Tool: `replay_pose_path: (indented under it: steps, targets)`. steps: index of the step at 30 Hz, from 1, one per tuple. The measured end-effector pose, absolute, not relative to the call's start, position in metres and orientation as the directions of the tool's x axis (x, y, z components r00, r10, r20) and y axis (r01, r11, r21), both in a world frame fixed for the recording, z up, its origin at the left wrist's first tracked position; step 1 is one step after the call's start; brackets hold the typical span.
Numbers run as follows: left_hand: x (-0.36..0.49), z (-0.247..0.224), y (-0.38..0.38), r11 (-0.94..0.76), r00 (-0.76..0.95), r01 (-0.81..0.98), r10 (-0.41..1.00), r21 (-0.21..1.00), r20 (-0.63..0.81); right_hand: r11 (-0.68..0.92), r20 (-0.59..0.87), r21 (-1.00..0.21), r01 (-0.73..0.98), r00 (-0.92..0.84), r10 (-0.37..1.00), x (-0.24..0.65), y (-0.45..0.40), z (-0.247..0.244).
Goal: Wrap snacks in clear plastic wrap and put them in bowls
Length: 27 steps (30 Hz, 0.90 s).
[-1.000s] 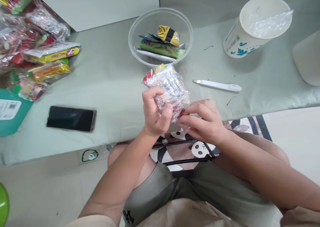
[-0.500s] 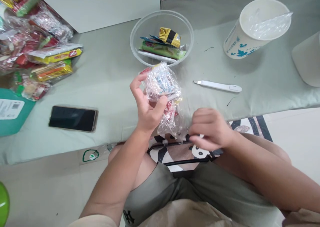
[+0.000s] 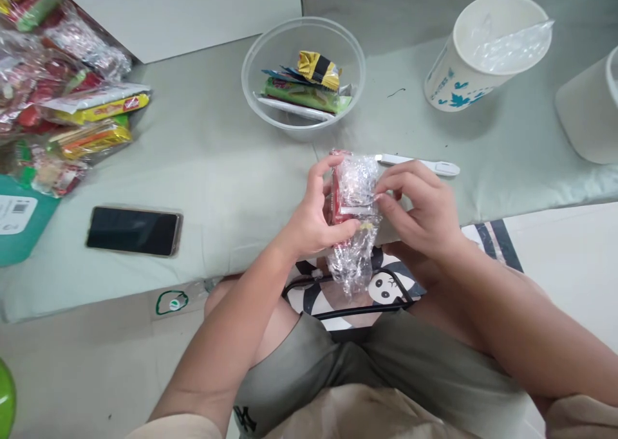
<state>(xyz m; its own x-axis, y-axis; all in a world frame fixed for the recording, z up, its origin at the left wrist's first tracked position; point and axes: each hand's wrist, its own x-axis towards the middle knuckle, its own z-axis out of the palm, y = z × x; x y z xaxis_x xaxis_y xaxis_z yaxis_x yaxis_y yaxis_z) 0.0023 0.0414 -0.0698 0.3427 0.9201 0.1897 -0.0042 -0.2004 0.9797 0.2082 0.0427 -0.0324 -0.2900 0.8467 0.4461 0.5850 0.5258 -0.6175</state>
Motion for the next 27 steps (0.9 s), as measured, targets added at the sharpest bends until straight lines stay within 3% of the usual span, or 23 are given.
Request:
replay_pose_path:
  steps: [7,12,16,23,27]
  targets:
    - [-0.007,-0.063,0.050,0.025,0.485,-0.105,0.874,0.994,0.029,0.131,0.145,-0.902,0.411,0.003,0.989,0.214,0.053,-0.029]
    - [-0.013,-0.053,0.054,0.109,0.623,-0.095,0.782,0.989,-0.026,0.016,0.053,-0.979,0.203,0.180,0.982,0.222,0.071,-0.031]
    - [-0.015,-0.047,0.054,0.192,0.633,-0.099,0.770,0.976,-0.087,-0.073,-0.052,-0.996,0.056,0.305,0.951,0.233,0.088,-0.041]
    - [-0.012,-0.056,0.056,0.146,0.529,-0.188,0.848,0.971,-0.025,-0.034,-0.013,-0.995,0.097,0.212,0.977,0.236,0.085,-0.053]
    - [-0.007,-0.062,0.057,0.089,0.475,-0.195,0.880,0.977,0.014,-0.056,-0.059,-0.982,0.178,-0.015,0.998,0.212,0.062,-0.037]
